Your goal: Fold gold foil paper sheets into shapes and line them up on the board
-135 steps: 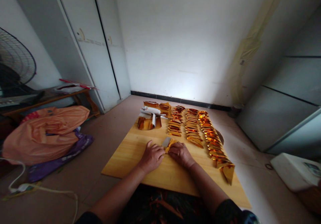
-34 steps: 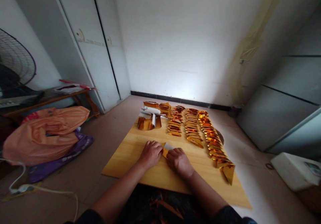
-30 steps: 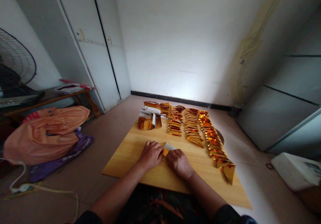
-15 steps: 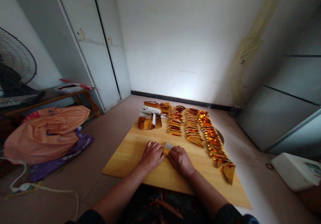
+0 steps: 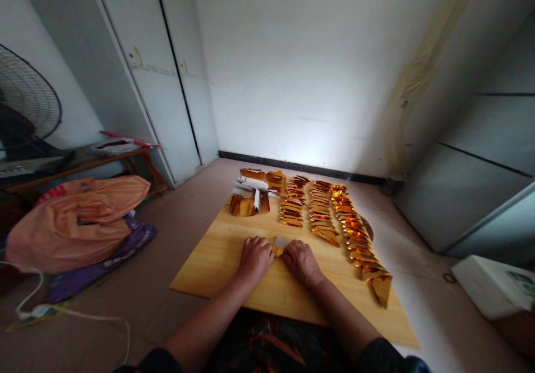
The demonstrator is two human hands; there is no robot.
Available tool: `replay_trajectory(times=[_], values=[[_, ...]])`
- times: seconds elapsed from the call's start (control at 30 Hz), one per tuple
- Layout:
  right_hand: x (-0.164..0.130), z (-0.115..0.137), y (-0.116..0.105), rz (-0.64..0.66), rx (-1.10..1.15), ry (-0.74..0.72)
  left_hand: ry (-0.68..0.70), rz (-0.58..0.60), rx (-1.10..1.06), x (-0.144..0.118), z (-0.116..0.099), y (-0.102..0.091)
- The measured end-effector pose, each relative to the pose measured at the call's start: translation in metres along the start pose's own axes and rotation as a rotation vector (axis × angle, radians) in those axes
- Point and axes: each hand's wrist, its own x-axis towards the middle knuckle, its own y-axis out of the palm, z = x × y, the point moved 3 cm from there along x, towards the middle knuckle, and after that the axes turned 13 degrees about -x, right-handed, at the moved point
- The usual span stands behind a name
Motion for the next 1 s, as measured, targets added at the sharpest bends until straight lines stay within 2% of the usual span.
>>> replay_trajectory(times=[0.23, 0.4, 0.53, 0.77, 1.0], values=[[0.005, -0.009, -0.001, 0.001, 0.169, 0.045, -0.005, -0.004, -0.047, -0.004, 0.001, -0.001], [0.014, -0.007, -0.003, 0.129, 0.066, 0.228, -0.027, -0.001, -0.051, -0.003, 0.001, -0.002], [0.02, -0.005, -0.005, 0.218, 0.001, 0.308, -0.017, 0.006, -0.049, -0.004, 0.0, -0.003], [0.025, -0.002, -0.011, 0.282, -0.048, 0.319, -0.018, 0.017, -0.017, -0.006, -0.005, -0.004], [0.026, -0.003, -0.014, 0.308, -0.055, 0.353, 0.092, 0.097, 0.087, -0.009, -0.01, -0.005]])
